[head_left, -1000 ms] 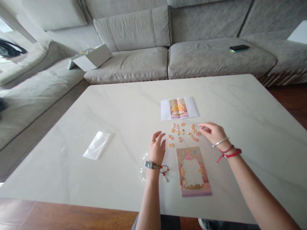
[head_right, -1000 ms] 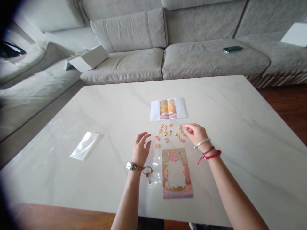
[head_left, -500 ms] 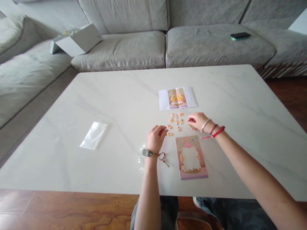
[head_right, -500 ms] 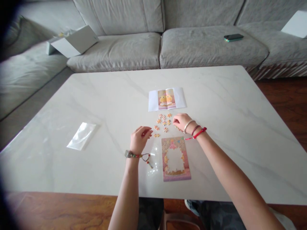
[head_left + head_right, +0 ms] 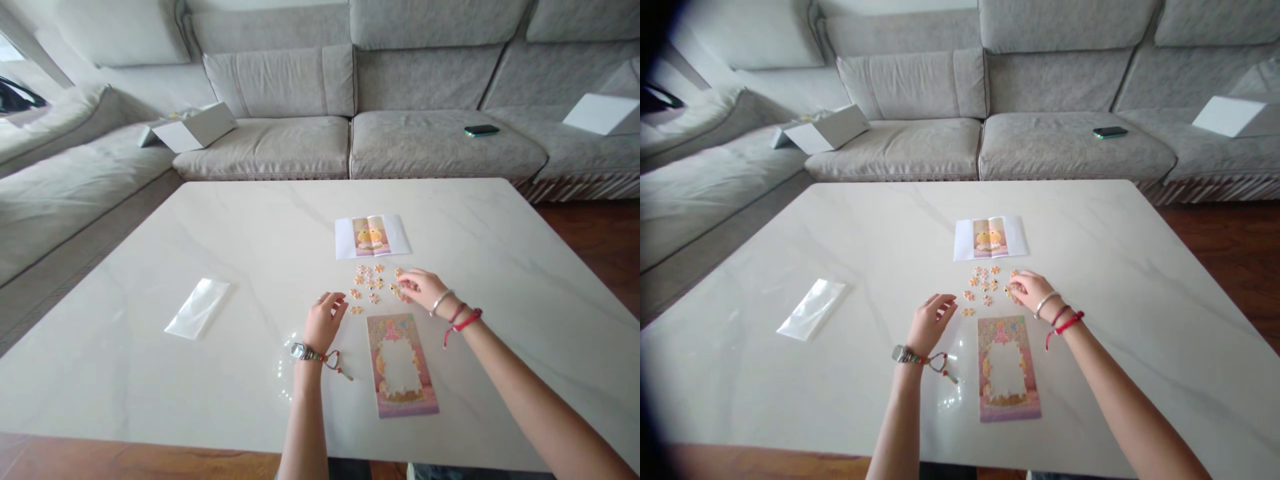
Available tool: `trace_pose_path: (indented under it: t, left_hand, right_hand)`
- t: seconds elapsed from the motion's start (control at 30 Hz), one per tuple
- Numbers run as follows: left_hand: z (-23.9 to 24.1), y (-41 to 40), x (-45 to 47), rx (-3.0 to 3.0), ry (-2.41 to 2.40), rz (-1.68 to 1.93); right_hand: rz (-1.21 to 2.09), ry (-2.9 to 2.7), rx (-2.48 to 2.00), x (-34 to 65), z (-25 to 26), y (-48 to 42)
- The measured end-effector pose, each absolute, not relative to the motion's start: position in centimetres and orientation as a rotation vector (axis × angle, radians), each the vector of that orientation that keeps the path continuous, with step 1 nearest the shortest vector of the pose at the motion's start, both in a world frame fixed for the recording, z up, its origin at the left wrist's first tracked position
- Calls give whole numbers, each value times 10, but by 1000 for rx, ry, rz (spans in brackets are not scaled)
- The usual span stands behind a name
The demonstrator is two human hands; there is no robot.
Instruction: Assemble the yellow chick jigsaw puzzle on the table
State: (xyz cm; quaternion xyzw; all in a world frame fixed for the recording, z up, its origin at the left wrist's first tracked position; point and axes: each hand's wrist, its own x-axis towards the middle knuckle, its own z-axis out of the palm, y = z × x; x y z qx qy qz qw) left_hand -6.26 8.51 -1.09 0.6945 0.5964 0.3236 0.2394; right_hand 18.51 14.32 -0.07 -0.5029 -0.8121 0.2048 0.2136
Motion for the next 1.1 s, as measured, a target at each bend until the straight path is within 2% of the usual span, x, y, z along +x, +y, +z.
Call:
trace_pose_path:
  t: [0.2,0.33,0.53,0.73,1.1]
  left_hand:
    - [-14,85,-70,1951,1742,912]
    - [-12,85,-72,1938,1774,905]
    - [-17,89,-68,1908,1719,971]
    - [-18,88,-64,1917,1670,1020]
    - [-18,87,-71,1975,1728,909]
  right_hand:
    - [527,-2413,-1319,142,-1,208]
    - [472,-2249,-1438,175,3,218]
    - [493,-2067,-1656,247,15,144]
    - [684,-2195,-1591,240,6,67]
    - [431,-2229,-1797,201,-9,159]
